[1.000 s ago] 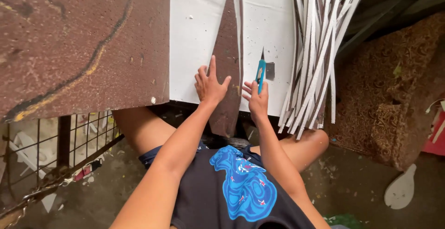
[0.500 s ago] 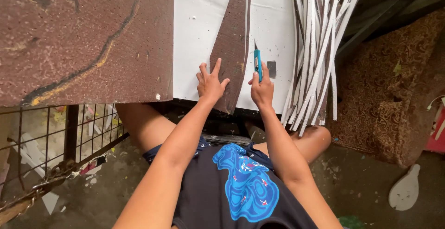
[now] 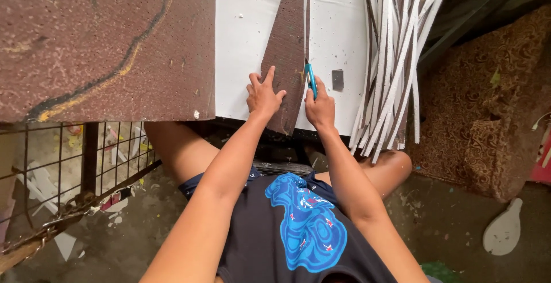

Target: Cutting thin strips of material from a larger sheet using a utility knife and a triangular guide.

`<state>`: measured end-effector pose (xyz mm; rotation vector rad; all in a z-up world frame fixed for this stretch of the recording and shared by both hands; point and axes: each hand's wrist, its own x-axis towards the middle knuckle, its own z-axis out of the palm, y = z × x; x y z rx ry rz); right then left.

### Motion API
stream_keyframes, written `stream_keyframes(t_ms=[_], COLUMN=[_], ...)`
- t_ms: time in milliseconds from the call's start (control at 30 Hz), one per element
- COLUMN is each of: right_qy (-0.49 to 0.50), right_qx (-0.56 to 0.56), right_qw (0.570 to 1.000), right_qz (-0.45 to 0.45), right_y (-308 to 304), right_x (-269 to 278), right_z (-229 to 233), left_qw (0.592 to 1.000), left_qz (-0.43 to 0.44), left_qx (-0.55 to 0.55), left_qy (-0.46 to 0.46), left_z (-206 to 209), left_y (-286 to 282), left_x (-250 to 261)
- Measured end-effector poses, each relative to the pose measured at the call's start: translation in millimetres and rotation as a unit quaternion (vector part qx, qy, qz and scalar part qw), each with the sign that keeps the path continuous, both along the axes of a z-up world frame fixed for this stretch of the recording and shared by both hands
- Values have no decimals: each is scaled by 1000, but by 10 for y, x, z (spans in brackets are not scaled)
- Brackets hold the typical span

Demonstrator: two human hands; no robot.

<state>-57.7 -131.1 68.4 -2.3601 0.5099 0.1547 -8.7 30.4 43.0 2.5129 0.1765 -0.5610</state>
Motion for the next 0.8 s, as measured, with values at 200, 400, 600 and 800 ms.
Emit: stream_keyframes(t_ms=[200,400,600,800], right_qy=[104,152,191,227], right_qx=[-113,-214,-195,-182], right_qw=[986,956,948,940], right_qz=[65,129,165,177], right_y=[8,35,301,409], right_x=[184,280,-364,-874], right_z=[278,316,756,810], left_qw=[1000,1000,999,999], left_qz=[20,6,6,4], left_qx=[-1,8,6,6], left_qy=[6,22,36,38], left_z=[50,98,144,29], left_y=[-42,-51,-41,-49], left_x=[44,50,50,74])
